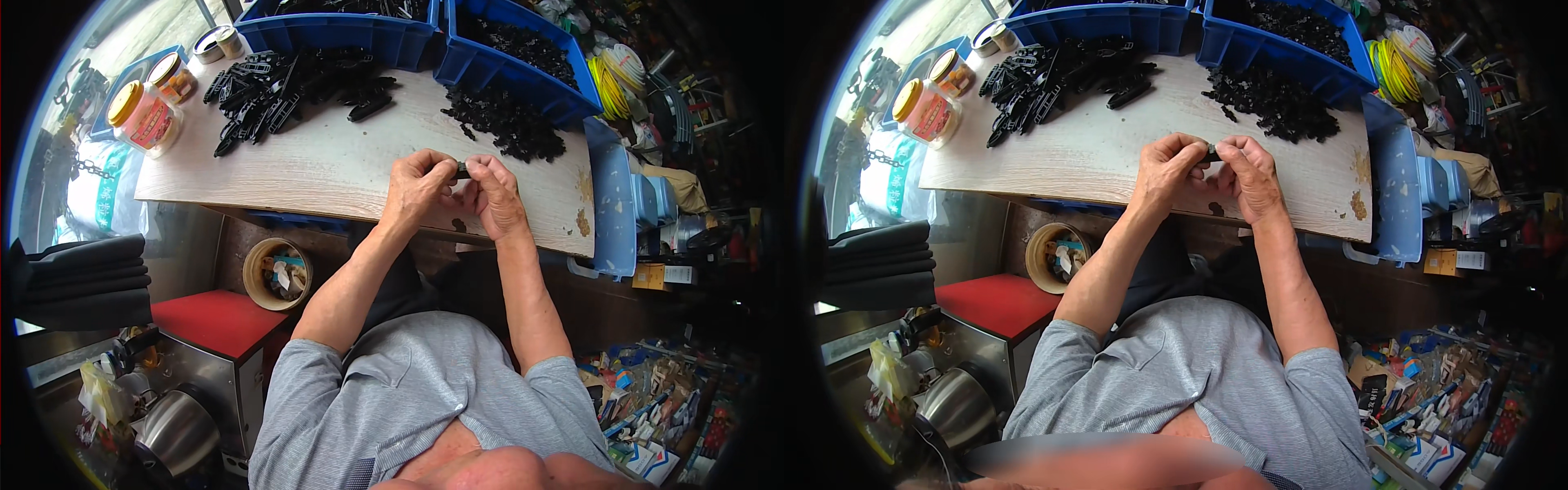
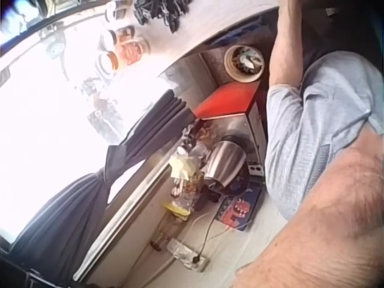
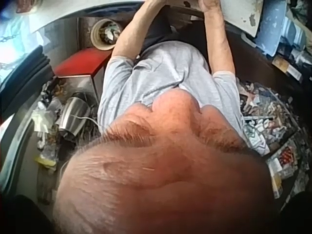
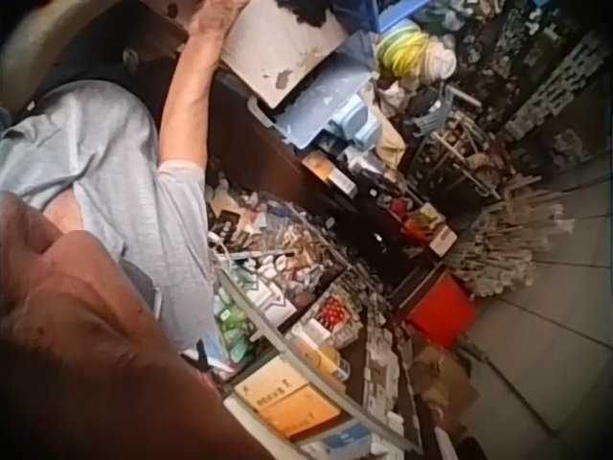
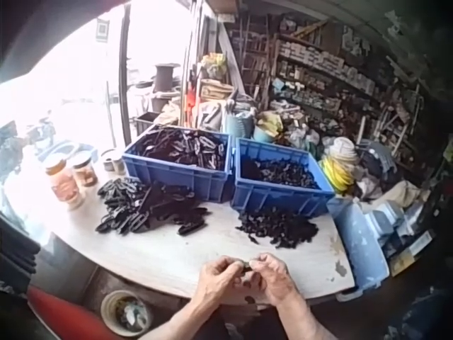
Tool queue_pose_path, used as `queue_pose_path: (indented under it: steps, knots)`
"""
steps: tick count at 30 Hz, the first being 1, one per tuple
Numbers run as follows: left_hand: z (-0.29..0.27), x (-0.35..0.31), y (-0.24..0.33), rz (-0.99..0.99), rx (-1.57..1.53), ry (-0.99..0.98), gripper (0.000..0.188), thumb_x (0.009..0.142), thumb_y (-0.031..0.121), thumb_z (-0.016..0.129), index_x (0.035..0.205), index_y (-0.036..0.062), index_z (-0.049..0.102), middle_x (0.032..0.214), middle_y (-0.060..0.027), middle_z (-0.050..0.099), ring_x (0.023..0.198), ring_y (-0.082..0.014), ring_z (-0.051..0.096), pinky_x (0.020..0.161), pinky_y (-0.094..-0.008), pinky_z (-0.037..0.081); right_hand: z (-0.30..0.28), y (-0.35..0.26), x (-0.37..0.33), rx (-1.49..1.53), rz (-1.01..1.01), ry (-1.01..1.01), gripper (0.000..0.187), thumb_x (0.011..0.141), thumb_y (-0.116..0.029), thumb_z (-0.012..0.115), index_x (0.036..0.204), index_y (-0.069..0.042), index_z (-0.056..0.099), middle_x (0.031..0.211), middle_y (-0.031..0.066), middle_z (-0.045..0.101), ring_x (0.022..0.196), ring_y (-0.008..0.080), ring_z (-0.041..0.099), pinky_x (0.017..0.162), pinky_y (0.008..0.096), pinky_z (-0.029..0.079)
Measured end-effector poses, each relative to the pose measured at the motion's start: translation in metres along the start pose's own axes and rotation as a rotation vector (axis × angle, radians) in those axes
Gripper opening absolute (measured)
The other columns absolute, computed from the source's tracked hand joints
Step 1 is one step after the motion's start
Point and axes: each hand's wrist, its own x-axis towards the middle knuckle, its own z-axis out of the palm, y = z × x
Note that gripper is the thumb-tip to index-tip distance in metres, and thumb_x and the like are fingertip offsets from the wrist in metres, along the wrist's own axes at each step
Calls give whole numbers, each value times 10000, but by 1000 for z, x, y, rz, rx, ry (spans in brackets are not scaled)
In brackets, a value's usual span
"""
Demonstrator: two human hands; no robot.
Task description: Manually assembling small black plastic components by snapping them together at a workbench.
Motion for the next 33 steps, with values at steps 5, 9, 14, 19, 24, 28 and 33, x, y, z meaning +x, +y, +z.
queue_pose_path:
  steps: [5,9,14,19,24,28,33]
  knots:
    - [1,-1,3,-50,-63,3,186,934,153,675,982,-27,687,784,-40,653,627,-70,575,584,-216,510,1,-4,0,-41,64,3,240,920,-275,692,1042,-82,617,725,9,601,525,107,542,521,283,509]
    - [-1,-8,7,-16,-19,-89,208,920,115,681,1072,-28,668,798,-34,655,672,-67,593,614,-219,517,7,1,-7,63,-29,63,198,928,-209,703,1056,-78,628,739,7,617,550,102,569,545,281,532]
    - [-10,-6,-5,56,-12,-169,248,882,55,680,1102,-58,657,867,-58,694,770,-93,656,676,-234,544,4,11,-5,193,-115,13,161,908,-119,734,1043,-83,655,776,-2,646,599,96,593,604,253,539]
    - [-8,-5,-3,51,25,-160,242,870,33,680,1091,-63,663,853,-59,697,757,-94,648,688,-235,536,-1,16,-4,227,-132,46,152,882,-108,771,1004,-92,683,790,-13,654,639,88,599,656,232,533]
    - [-7,-6,1,16,62,-174,239,862,19,682,1087,-62,668,847,-62,699,735,-91,639,684,-234,529,0,16,-5,243,-119,45,159,881,-102,773,1016,-81,691,814,-16,664,654,74,591,657,224,525]
    - [-4,-7,4,43,60,-173,252,869,68,701,1079,-67,669,839,-62,698,730,-91,638,678,-234,529,-2,18,-3,233,-130,37,173,881,-99,773,1030,-75,691,824,-13,669,668,74,593,665,225,532]
    - [-2,-4,6,-45,34,-74,196,909,149,700,979,-34,699,784,-28,674,689,-72,606,660,-224,518,7,10,-9,209,-106,69,143,901,-105,747,1017,-72,671,818,0,669,647,101,618,652,255,559]
